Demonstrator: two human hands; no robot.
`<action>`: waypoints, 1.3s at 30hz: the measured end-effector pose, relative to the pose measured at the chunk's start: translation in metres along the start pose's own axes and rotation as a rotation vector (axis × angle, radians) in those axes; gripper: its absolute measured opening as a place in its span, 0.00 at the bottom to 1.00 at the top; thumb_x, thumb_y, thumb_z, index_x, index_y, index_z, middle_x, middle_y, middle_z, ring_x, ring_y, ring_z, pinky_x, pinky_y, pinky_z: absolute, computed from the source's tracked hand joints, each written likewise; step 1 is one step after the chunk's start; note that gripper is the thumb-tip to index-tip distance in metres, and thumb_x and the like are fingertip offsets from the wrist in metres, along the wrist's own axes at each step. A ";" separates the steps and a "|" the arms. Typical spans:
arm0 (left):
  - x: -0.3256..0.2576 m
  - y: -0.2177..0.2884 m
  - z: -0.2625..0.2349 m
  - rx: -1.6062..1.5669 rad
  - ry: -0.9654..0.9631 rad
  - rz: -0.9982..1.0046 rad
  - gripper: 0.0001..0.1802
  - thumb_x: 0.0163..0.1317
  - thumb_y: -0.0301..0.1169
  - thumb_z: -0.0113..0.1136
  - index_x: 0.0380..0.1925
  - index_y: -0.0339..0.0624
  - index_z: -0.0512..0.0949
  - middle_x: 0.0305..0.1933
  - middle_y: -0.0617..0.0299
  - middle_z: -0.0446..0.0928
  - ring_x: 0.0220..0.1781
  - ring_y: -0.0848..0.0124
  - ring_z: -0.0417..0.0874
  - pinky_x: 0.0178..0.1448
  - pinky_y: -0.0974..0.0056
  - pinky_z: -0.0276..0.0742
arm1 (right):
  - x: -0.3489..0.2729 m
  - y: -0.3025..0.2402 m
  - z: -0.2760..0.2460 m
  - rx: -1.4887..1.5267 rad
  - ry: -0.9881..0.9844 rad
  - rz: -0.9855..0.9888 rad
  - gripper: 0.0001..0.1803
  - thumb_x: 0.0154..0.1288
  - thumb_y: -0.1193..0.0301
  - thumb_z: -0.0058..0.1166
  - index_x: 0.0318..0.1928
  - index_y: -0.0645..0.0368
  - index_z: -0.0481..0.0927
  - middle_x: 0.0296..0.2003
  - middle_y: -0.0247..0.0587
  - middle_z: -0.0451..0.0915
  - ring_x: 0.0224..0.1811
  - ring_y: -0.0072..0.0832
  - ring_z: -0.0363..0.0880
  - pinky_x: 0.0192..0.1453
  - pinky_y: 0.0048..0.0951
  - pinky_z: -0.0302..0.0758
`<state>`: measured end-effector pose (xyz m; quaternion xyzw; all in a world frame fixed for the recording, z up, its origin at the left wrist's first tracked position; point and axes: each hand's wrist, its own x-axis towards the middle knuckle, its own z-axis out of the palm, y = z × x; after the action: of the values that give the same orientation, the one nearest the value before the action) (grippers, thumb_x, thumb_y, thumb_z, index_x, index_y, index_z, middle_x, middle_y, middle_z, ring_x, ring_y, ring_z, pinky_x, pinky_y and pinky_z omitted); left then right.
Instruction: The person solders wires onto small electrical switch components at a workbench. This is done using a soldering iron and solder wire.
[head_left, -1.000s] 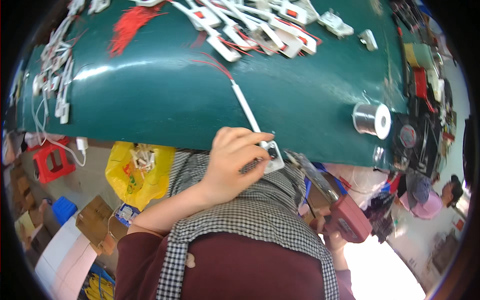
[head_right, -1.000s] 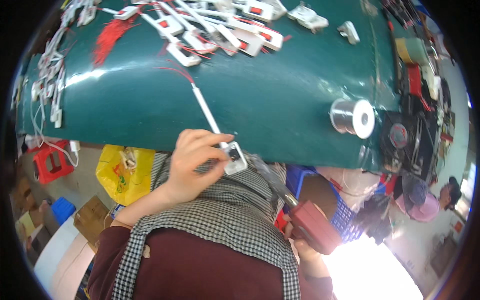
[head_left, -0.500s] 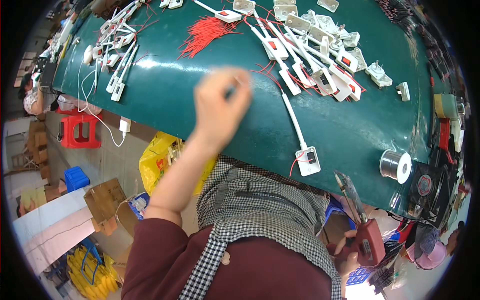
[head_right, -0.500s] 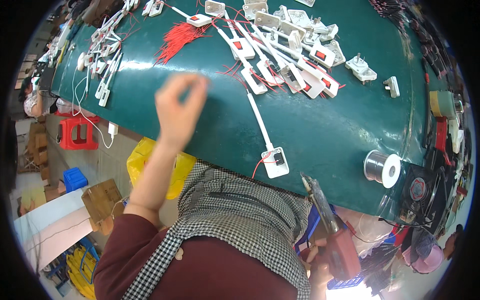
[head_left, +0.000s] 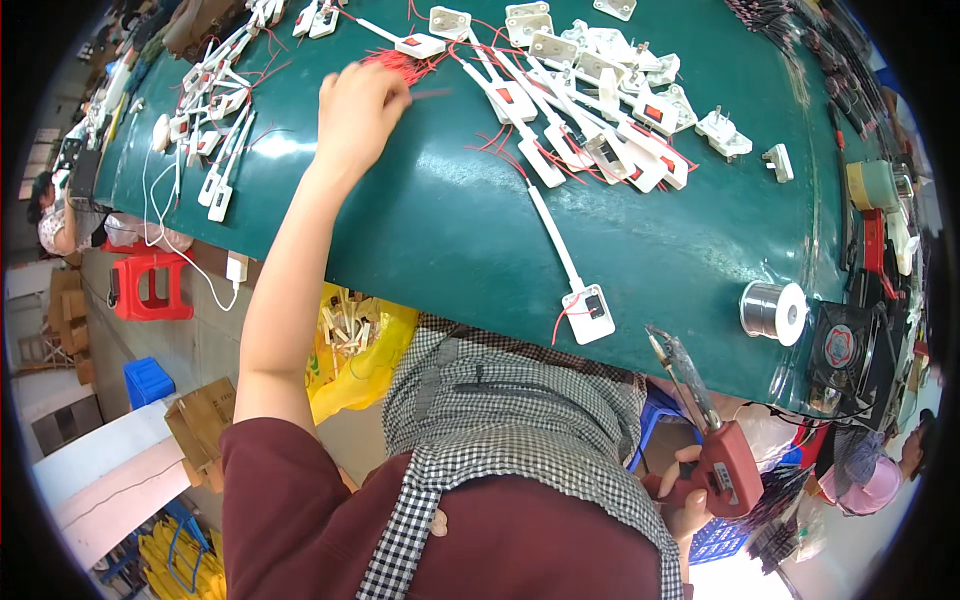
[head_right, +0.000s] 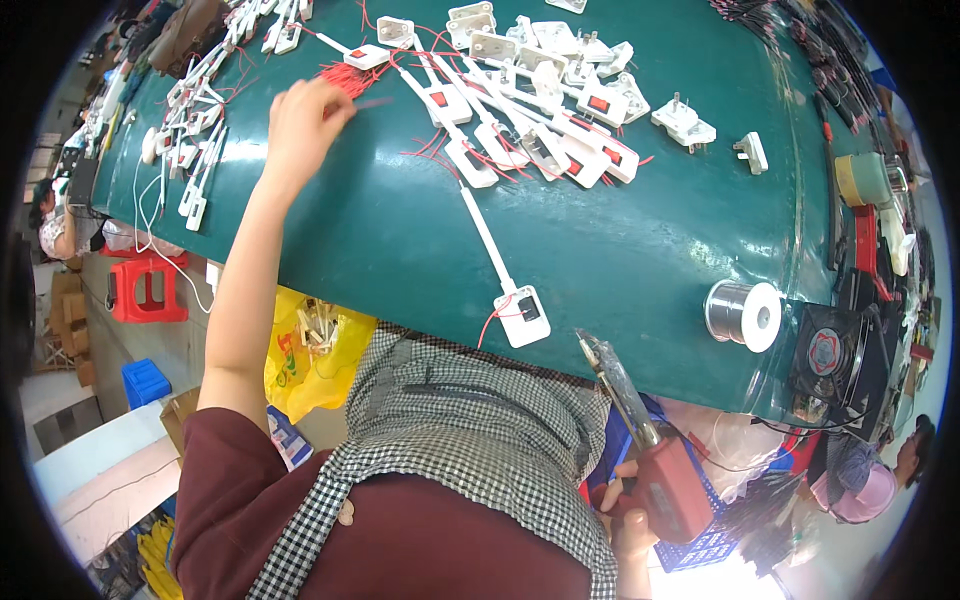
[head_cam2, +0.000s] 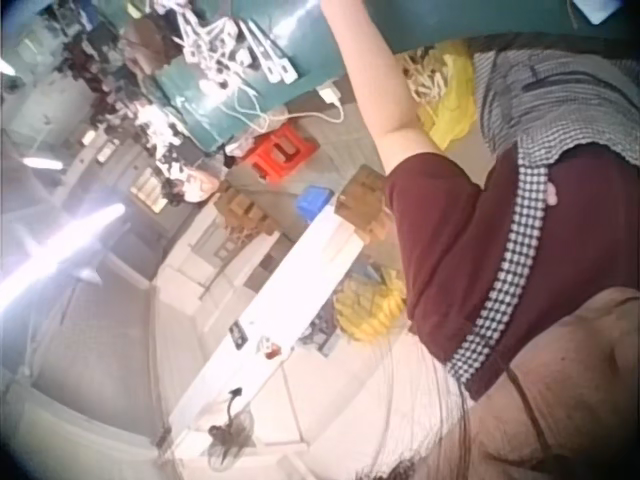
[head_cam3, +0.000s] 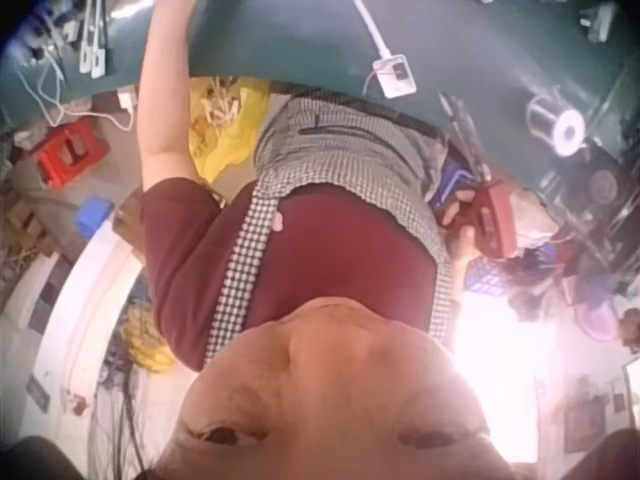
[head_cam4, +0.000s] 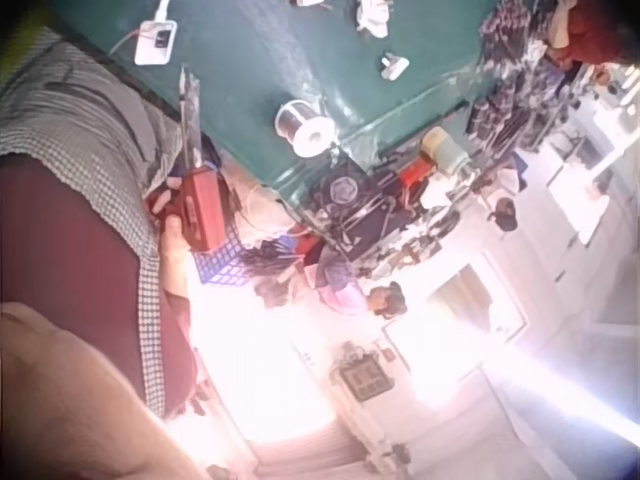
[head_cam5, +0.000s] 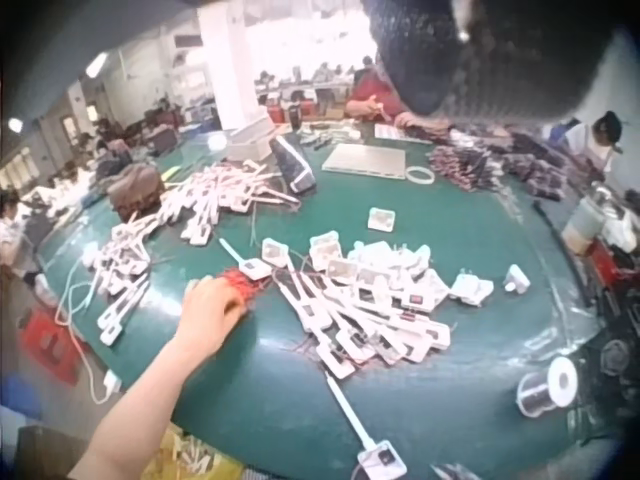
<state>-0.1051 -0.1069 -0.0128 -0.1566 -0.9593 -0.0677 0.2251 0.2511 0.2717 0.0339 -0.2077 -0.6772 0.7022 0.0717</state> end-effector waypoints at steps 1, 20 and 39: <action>-0.008 0.003 -0.006 -0.077 -0.045 0.072 0.04 0.54 0.31 0.63 0.25 0.45 0.79 0.31 0.66 0.78 0.42 0.63 0.77 0.47 0.57 0.66 | 0.000 -0.001 0.000 0.004 -0.004 0.013 0.50 0.56 0.42 0.60 0.61 0.73 0.58 0.43 0.46 0.72 0.16 0.20 0.68 0.14 0.25 0.71; -0.052 0.049 -0.032 -0.394 -0.248 0.014 0.06 0.53 0.23 0.63 0.30 0.37 0.76 0.34 0.59 0.75 0.41 0.62 0.76 0.48 0.61 0.69 | 0.006 -0.011 0.000 0.024 -0.095 0.169 0.48 0.52 0.43 0.65 0.61 0.67 0.64 0.44 0.47 0.76 0.26 0.25 0.75 0.23 0.22 0.70; -0.107 0.207 -0.043 -0.849 -0.094 -0.011 0.10 0.41 0.19 0.64 0.24 0.40 0.74 0.43 0.59 0.81 0.48 0.59 0.78 0.51 0.58 0.72 | 0.011 -0.008 0.002 0.067 -0.230 0.254 0.47 0.50 0.56 0.72 0.60 0.78 0.65 0.38 0.47 0.80 0.26 0.23 0.76 0.31 0.22 0.72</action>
<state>0.0720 0.0502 -0.0105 -0.2331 -0.8563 -0.4508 0.0962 0.2387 0.2747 0.0395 -0.2076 -0.6253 0.7470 -0.0888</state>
